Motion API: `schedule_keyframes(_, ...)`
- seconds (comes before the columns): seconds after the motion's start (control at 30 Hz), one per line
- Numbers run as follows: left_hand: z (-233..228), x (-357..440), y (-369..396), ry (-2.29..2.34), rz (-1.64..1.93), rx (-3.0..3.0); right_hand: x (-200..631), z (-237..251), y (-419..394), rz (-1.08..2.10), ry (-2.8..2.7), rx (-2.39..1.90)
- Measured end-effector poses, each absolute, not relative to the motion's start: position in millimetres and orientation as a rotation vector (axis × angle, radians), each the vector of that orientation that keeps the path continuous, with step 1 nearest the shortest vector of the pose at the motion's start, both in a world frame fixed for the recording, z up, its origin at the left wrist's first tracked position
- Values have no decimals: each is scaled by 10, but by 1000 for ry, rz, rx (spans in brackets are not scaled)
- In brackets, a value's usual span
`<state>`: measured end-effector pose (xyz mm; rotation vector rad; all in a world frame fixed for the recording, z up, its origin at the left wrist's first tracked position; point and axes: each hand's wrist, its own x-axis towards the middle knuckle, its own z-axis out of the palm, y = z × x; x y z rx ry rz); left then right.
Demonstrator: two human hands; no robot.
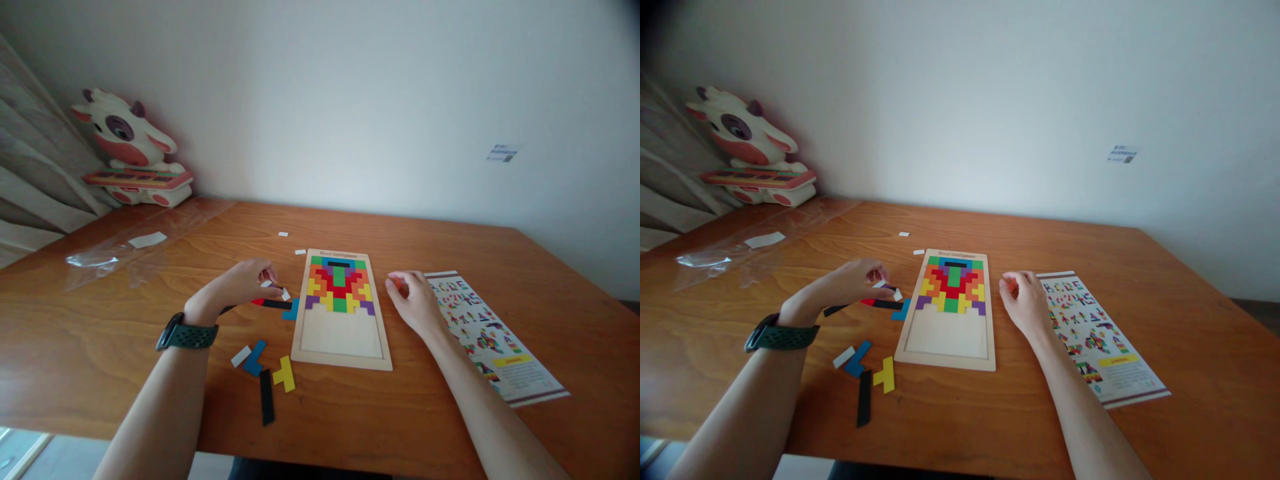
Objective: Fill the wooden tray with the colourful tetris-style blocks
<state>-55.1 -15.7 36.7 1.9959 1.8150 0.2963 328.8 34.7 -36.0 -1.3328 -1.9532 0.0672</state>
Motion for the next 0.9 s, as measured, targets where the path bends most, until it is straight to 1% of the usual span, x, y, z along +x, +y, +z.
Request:
schedule_keyframes(0.1, 385, -467, -190, 1581, 249, 2022, 3279, -345, 337, 77, -1954, -1332)
schedule_keyframes(0.2, 372, -381, -214, 1480, 210, 2014, 3271, -334, 330, 92, -1951, -1336)
schedule_keyframes(0.4, 288, -302, -174, 1408, 221, 2037, 3266, -336, 332, 110, -1950, -1322)
schedule_keyframes(0.63, 351, -281, -208, 1506, 100, 2059, 3271, -354, 343, 106, -1949, -1293)
schedule_keyframes(0.8, 377, -296, -187, 1355, 193, 1971, 3274, -353, 343, 121, -1954, -1300)
schedule_keyframes(0.9, 363, -282, -160, 1258, 339, 1826, 3269, -337, 339, 112, -1950, -1283)
